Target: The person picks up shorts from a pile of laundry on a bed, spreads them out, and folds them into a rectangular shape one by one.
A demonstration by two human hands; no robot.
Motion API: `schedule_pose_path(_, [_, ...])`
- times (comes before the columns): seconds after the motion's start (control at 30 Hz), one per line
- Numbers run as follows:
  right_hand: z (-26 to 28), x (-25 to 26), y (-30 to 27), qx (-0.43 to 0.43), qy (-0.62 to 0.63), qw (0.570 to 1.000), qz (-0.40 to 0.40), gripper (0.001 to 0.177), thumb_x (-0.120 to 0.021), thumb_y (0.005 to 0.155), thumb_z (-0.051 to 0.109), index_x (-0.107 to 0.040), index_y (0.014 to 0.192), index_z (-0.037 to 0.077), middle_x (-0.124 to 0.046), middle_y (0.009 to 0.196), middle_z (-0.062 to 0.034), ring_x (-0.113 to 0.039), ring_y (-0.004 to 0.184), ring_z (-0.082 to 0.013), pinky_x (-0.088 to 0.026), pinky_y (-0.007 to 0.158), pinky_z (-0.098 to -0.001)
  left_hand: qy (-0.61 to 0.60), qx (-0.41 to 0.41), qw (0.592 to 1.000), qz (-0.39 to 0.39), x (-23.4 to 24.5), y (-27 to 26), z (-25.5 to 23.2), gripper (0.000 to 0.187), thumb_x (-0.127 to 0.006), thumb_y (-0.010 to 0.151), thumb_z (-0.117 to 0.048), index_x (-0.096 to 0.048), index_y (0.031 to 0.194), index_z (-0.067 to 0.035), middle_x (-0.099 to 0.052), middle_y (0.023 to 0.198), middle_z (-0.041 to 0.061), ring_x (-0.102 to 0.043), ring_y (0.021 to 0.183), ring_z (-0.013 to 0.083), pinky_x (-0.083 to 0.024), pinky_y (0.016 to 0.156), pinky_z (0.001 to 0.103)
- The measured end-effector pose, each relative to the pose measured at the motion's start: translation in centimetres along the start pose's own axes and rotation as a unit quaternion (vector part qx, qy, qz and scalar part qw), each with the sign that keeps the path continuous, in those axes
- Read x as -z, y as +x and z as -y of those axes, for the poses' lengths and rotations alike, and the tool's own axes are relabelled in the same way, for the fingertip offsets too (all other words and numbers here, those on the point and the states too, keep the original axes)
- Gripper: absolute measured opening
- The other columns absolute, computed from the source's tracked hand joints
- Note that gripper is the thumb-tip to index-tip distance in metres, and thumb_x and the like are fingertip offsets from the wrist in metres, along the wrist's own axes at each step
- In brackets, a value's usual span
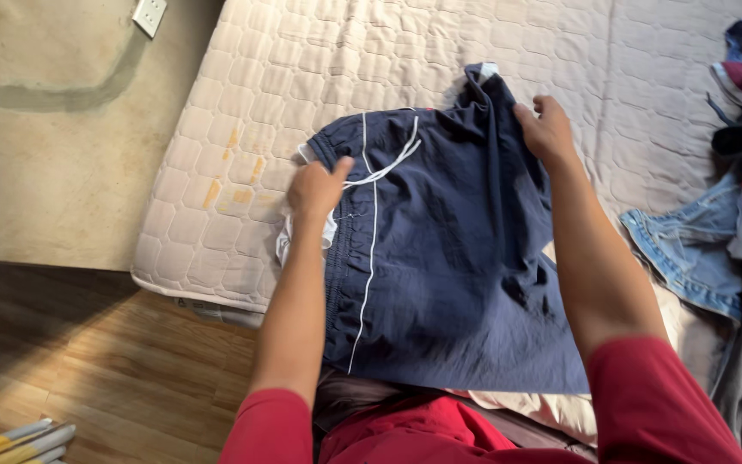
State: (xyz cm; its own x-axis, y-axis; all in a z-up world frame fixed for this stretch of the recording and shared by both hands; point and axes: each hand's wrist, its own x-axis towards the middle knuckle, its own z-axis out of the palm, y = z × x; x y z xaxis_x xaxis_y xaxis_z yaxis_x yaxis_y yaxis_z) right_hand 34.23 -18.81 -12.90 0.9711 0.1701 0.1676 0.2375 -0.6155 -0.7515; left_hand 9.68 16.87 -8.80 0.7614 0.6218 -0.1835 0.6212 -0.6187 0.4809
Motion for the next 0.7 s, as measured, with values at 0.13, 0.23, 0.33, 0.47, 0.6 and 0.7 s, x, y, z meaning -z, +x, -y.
schedule_pose_path(0.13, [0.7, -2.5, 2.4, -0.132, -0.036, 0.982, 0.129, 0.050, -0.077, 0.089, 0.033, -0.065, 0.124, 0.000, -0.069, 0.118, -0.0210, -0.065, 0.105, -0.0325, -0.050, 0.088, -0.0417, -0.070, -0.029, 0.990, -0.116, -4.9, 2.7, 1.0, 0.052, -0.078, 0.076, -0.048, -0.070, 0.093, 0.001, -0.070, 0.100, 0.021, -0.066, 0.089, 0.0413, -0.051, 0.073, 0.052])
schedule_pose_path(0.23, [0.8, -0.7, 1.9, -0.190, 0.040, 0.966, 0.170, 0.041, -0.075, 0.085, 0.022, -0.071, 0.120, 0.001, -0.073, 0.111, -0.0168, -0.068, 0.097, -0.0260, -0.053, 0.087, -0.0367, -0.214, -0.038, 0.973, -0.082, -5.4, 3.6, 2.7, 0.047, -0.083, 0.081, -0.038, -0.068, 0.095, 0.004, -0.071, 0.089, 0.018, -0.067, 0.084, 0.0314, -0.053, 0.078, 0.043])
schedule_pose_path(0.33, [0.4, 4.1, 1.2, -0.222, 0.361, 0.899, 0.114, 0.017, -0.069, 0.091, 0.013, -0.063, 0.105, 0.006, -0.061, 0.093, -0.0038, -0.059, 0.079, -0.0164, -0.050, 0.071, -0.0330, -0.417, -0.023, 0.905, -0.077, -2.5, 2.1, 3.4, 0.039, -0.078, 0.086, -0.033, -0.066, 0.102, 0.000, -0.071, 0.090, 0.006, -0.064, 0.079, 0.0151, -0.052, 0.071, 0.032])
schedule_pose_path(0.47, [0.4, 14.5, -3.7, -0.126, 0.468, 0.874, 0.041, 0.010, -0.058, 0.094, 0.003, -0.062, 0.103, 0.002, -0.063, 0.094, -0.0068, -0.063, 0.083, -0.0184, -0.054, 0.076, -0.0302, -0.456, -0.069, 0.886, -0.036, 3.6, 0.4, 1.8, 0.038, -0.080, 0.091, -0.033, -0.062, 0.094, 0.000, -0.060, 0.079, 0.001, -0.048, 0.067, 0.0085, -0.040, 0.058, 0.029])
schedule_pose_path(0.6, [0.9, 18.1, -8.3, -0.041, 0.511, 0.858, -0.023, 0.022, -0.065, 0.112, 0.007, -0.053, 0.093, 0.004, -0.063, 0.093, -0.0089, -0.056, 0.068, -0.0173, -0.042, 0.055, -0.0285, -0.249, -0.076, 0.954, -0.150, 6.2, 0.4, -0.3, 0.043, -0.079, 0.101, -0.040, -0.062, 0.094, -0.001, -0.053, 0.076, 0.011, -0.045, 0.070, 0.0167, -0.042, 0.065, 0.034])
schedule_pose_path(0.7, [0.5, 14.5, -7.4, -0.183, 0.432, 0.883, -0.001, 0.021, -0.064, 0.109, 0.022, -0.057, 0.097, 0.006, -0.069, 0.096, -0.0092, -0.061, 0.070, -0.0177, -0.045, 0.056, -0.0287, -0.090, -0.318, 0.881, -0.339, 4.7, 2.3, -1.0, 0.037, -0.077, 0.104, -0.033, -0.058, 0.092, -0.004, -0.061, 0.102, 0.017, -0.056, 0.098, 0.0254, -0.048, 0.087, 0.038])
